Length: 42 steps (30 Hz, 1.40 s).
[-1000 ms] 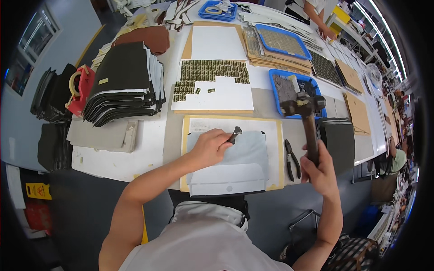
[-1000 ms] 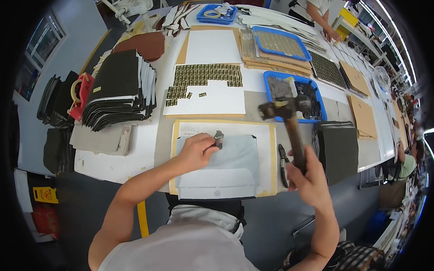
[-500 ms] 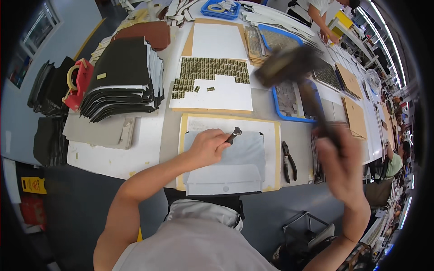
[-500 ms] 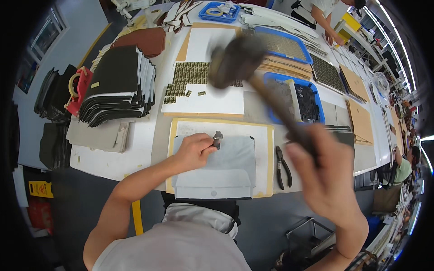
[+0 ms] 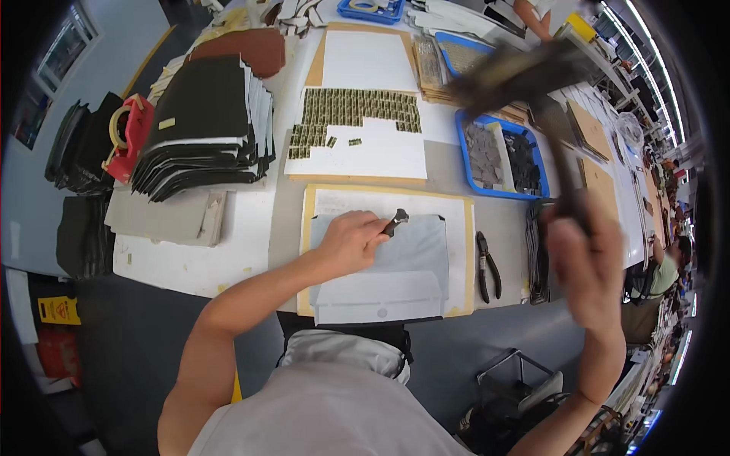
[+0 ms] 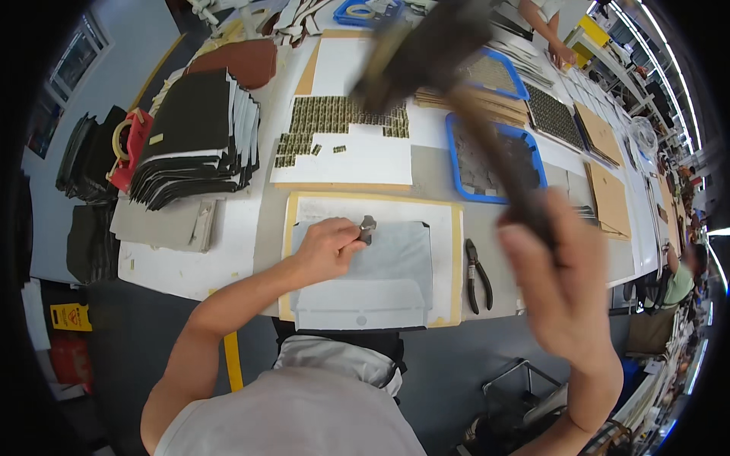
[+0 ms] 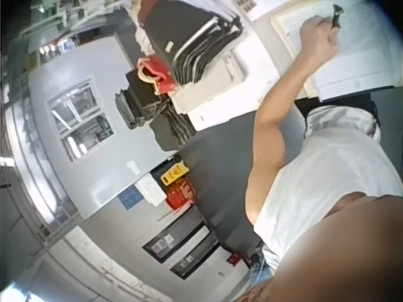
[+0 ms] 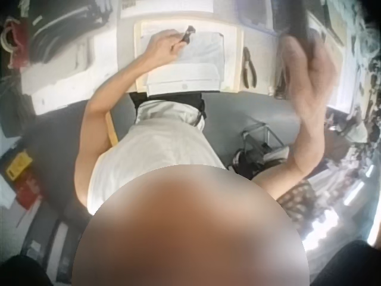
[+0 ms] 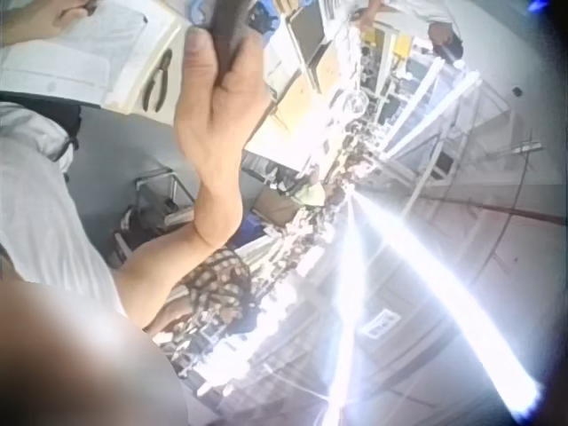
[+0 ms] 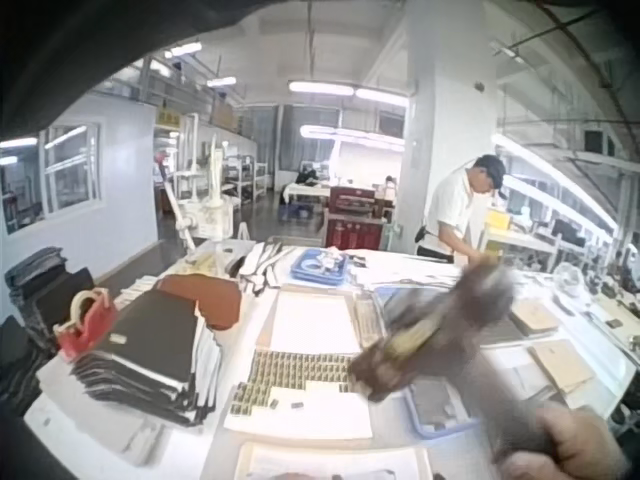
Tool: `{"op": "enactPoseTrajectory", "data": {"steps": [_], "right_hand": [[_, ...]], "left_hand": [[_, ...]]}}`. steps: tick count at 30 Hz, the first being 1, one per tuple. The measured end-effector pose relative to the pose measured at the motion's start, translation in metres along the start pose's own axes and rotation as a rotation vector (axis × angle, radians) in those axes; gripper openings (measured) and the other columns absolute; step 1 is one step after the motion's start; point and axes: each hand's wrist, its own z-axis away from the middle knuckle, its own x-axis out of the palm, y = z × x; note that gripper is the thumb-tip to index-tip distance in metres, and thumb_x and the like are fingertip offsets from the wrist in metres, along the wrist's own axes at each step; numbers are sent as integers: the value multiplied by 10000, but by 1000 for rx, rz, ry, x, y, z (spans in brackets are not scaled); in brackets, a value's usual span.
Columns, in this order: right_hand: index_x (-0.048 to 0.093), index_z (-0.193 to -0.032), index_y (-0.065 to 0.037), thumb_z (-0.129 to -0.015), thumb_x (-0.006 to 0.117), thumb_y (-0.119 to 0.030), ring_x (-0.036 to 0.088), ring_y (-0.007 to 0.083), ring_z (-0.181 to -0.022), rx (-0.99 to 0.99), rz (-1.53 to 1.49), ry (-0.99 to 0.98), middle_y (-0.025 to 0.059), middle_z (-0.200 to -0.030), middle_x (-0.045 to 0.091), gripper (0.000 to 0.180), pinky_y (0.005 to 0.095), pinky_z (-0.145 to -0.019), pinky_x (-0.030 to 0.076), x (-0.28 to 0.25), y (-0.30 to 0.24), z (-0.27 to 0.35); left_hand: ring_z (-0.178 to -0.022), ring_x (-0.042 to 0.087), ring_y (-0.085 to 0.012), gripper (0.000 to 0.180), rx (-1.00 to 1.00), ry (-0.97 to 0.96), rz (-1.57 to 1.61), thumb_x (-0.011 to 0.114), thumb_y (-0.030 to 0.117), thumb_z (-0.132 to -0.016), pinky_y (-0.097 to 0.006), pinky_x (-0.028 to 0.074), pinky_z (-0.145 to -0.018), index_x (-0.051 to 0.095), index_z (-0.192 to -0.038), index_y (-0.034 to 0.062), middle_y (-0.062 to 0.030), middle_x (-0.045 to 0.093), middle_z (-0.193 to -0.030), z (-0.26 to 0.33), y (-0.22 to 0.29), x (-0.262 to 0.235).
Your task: Attach metal labels and hardware plates to leather panels using a hammer and assembly tools.
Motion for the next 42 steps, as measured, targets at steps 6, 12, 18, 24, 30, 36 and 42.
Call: {"op": "enactPoseTrajectory", "data": {"steps": [6, 12, 18, 24, 30, 36, 42], "right_hand": [[489, -1049, 5, -1020, 581, -141, 629, 328, -555, -24, 206, -53, 176, -689, 596, 175, 416, -503, 494, 27, 34, 30], [552, -993, 26, -966, 675, -161, 638, 384, -560, -12, 350, -297, 199, -608, 585, 225, 458, -518, 487, 12, 13, 1], [537, -991, -11, -1060, 531, -232, 448, 51, -500, -69, -305, 330, -31, -646, 487, 232, 244, -449, 368, 23, 8, 19], [531, -942, 8, -968, 659, -185, 637, 429, -591, 28, 454, -391, 208, -634, 586, 233, 510, -558, 488, 43, 56, 25], [619, -978, 30, -955, 690, -180, 605, 360, -546, 321, 207, -104, 189, -624, 583, 223, 420, -539, 458, 17, 109, 50], [660, -1120, 15, -945, 711, -242, 619, 356, -567, 780, -44, 34, 173, -629, 623, 316, 393, -575, 498, 39, 239, 124], [653, -1240, -27, -840, 788, -288, 682, 394, -861, 46, 686, 57, 166, -1036, 684, 497, 463, -777, 561, 66, 196, 109]], "left_hand": [[-683, 604, -322, 124, 58, -15, 13, 777, 17, -793, -415, 502, -623, 668, -834, -26, -125, 635, -787, -9, 7, 4], [-682, 602, -321, 127, 51, -10, -12, 779, 24, -792, -413, 502, -621, 668, -832, -23, -121, 627, -775, -5, 1, 2], [-676, 601, -332, 131, 61, -7, -8, 777, 35, -796, -418, 501, -605, 655, -805, -12, -125, 620, -762, -7, 3, 0], [-672, 606, -339, 128, 93, -14, -15, 778, 47, -805, -420, 501, -606, 663, -801, -10, -130, 616, -742, -11, 3, 0], [-745, 658, -347, 136, 23, -33, -19, 741, 55, -836, -420, 535, -685, 723, -963, 9, -126, 683, -818, -2, 3, -1], [-879, 750, -289, 200, -90, 54, 204, 706, 127, -935, -369, 575, -779, 706, -1092, 4, -161, 757, -955, -28, 24, -23], [-854, 684, -431, 194, -156, -72, 162, 668, 208, -933, -507, 522, -743, 663, -1012, 31, -225, 705, -863, -141, -3, 38]]}}
